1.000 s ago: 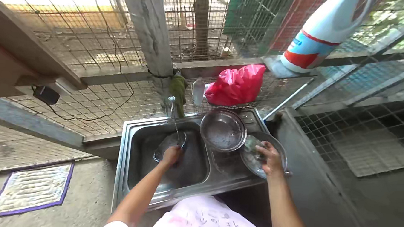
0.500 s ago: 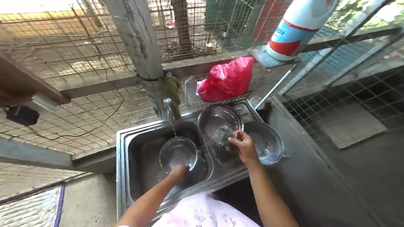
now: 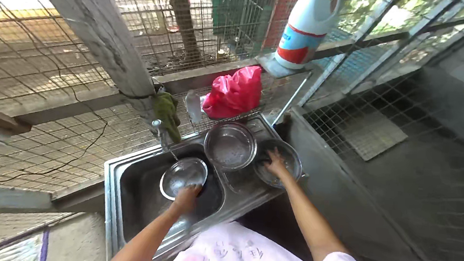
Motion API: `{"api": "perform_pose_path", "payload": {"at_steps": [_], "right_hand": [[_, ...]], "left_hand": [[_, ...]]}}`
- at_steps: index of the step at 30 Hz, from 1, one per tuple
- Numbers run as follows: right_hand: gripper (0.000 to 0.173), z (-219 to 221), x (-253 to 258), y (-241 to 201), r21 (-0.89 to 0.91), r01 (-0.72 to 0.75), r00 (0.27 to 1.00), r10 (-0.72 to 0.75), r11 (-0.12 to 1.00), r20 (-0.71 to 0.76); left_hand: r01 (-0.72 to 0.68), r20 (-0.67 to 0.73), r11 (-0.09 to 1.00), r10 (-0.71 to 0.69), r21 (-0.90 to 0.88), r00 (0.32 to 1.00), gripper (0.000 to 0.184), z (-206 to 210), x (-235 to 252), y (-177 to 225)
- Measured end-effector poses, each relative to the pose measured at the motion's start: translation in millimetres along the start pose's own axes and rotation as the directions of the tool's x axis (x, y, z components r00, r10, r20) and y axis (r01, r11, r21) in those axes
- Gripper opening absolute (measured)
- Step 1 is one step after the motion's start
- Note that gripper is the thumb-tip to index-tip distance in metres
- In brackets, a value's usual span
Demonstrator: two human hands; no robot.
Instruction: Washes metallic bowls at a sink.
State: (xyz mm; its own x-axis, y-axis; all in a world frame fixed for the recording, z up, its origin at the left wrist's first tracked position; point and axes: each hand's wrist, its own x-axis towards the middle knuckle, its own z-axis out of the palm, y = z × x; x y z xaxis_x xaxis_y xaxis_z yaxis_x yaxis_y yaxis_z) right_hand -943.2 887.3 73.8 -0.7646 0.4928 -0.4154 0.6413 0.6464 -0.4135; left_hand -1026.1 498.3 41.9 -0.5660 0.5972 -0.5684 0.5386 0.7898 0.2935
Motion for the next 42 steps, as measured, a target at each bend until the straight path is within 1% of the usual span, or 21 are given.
{"api": "perform_pose_path", "payload": {"at_steps": [2,5,8,11,13,17,21,23,24,25,26,27,28,29,30,32,35,37,39,41,42], "right_hand": [[0.061,16.7,5.0,1.6,-0.087,0.019,0.999,-0.015,0.996,0.05],[0.048,29.8,9.5,6.8,-0.062,0.061,0.996,-0.066,0.996,-0.067],[0.036,17.3,6.2,10.5,0.292,0.097,0.96,-0.012,0.951,-0.28],[0.036,-10.5,-17.7,-19.1,0.637,0.176,0.921,0.103,0.751,-0.376],[0.032,-19.5,-46.1,-57.2,0.711,0.249,0.94,0.014,0.658,-0.342],[0.026,10.9,-94.4,-156.8,0.61,0.398,0.914,-0.356,0.685,-0.196],[0.033,85.4,-126.4,-247.9,0.364,0.65,0.745,-0.652,0.667,-0.136],[0.028,128.8,-132.9,-274.7,0.235,0.817,0.576,-0.763,0.526,-0.293],[0.024,146.9,-127.2,-284.7,0.173,0.889,0.455,-0.786,0.423,-0.419],[0.023,154.2,-117.1,-294.3,0.155,0.918,0.393,-0.786,0.365,-0.478],[0.023,151.1,-104.6,-303.3,0.209,0.898,0.44,-0.775,0.388,-0.453],[0.026,140.3,-91.2,-311.8,0.308,0.815,0.576,-0.746,0.491,-0.336],[0.031,125.6,-78.1,-320.0,0.401,0.671,0.72,-0.677,0.624,-0.151],[0.033,115.1,-66.0,-325.7,0.438,0.533,0.798,-0.602,0.724,0.024],[0.034,114.8,-59.8,-326.6,0.446,0.469,0.815,-0.569,0.762,0.114],[0.036,132.3,-74.7,-323.2,0.398,0.567,0.756,-0.647,0.721,0.095],[0.039,169.2,-134.0,-318.6,0.252,0.83,0.523,-0.852,0.498,-0.039],[0.034,171.1,-138.5,-324.4,0.271,0.857,0.47,-0.88,0.438,-0.065],[0.03,148.9,-111.7,-334.9,0.461,0.669,0.63,-0.774,0.582,0.062],[0.031,138.6,-77.4,-331.3,0.614,0.38,0.786,-0.591,0.692,0.18],[0.033,141.8,-66.0,-320.2,0.646,0.294,0.832,-0.521,0.704,0.19]], "left_hand": [[0.016,-0.135,0.994,-0.031,-0.11,0.99,0.05,-40.0,-6.6,1.5],[0.062,-0.288,0.973,-0.126,-0.222,0.949,0.04,-89.9,-2.0,-10.4],[0.102,-0.389,0.928,-0.248,-0.359,0.888,0.04,-123.0,6.4,-37.5],[0.049,-0.474,0.856,-0.332,-0.515,0.816,0.034,-137.8,-3.9,-55.8],[-0.041,-0.498,0.77,-0.371,-0.637,0.784,0.033,-136.8,-19.8,-58.3],[-0.212,-0.466,0.463,-0.548,-0.86,0.695,0.038,-104.6,-40.4,-54.8],[-0.325,-0.346,0.159,-0.649,-0.932,0.677,0.04,-80.5,-65.3,-28.6],[-0.356,-0.343,0.118,-0.651,-0.927,0.677,0.039,-71.5,-73.6,-21.8],[-0.366,-0.359,0.128,-0.639,-0.922,0.68,0.035,-66.7,-78.1,-21.1],[-0.374,-0.391,0.167,-0.625,-0.912,0.675,0.031,-62.1,-82.7,-21.6],[-0.374,-0.436,0.235,-0.605,-0.897,0.666,0.027,-58.8,-88.6,-22.0],[-0.367,-0.483,0.313,-0.579,-0.876,0.657,0.025,-55.7,-95.0,-23.4],[-0.357,-0.516,0.376,-0.551,-0.855,0.656,0.021,-53.6,-102.2,-25.5],[-0.342,-0.531,0.417,-0.525,-0.842,0.665,0.018,-53.2,-110.2,-28.0],[-0.321,-0.537,0.454,-0.505,-0.831,0.676,0.021,-52.8,-116.2,-32.1],[-0.275,-0.545,0.529,-0.464,-0.803,0.698,0.032,-53.4,-118.7,-46.3],[-0.203,-0.538,0.63,-0.402,-0.749,0.74,0.031,-48.6,-118.1,-65.2],[-0.227,-0.532,0.626,-0.356,-0.746,0.768,0.028,-47.8,-122.0,-74.4],[-0.281,-0.496,0.511,-0.352,-0.812,0.794,0.025,-53.4,-130.8,-82.0],[-0.369,-0.504,0.359,-0.443,-0.858,0.741,0.015,-56.9,-139.9,-83.1],[-0.407,-0.486,0.266,-0.525,-0.874,0.699,0.02,-57.6,-142.7,-82.5]]}}
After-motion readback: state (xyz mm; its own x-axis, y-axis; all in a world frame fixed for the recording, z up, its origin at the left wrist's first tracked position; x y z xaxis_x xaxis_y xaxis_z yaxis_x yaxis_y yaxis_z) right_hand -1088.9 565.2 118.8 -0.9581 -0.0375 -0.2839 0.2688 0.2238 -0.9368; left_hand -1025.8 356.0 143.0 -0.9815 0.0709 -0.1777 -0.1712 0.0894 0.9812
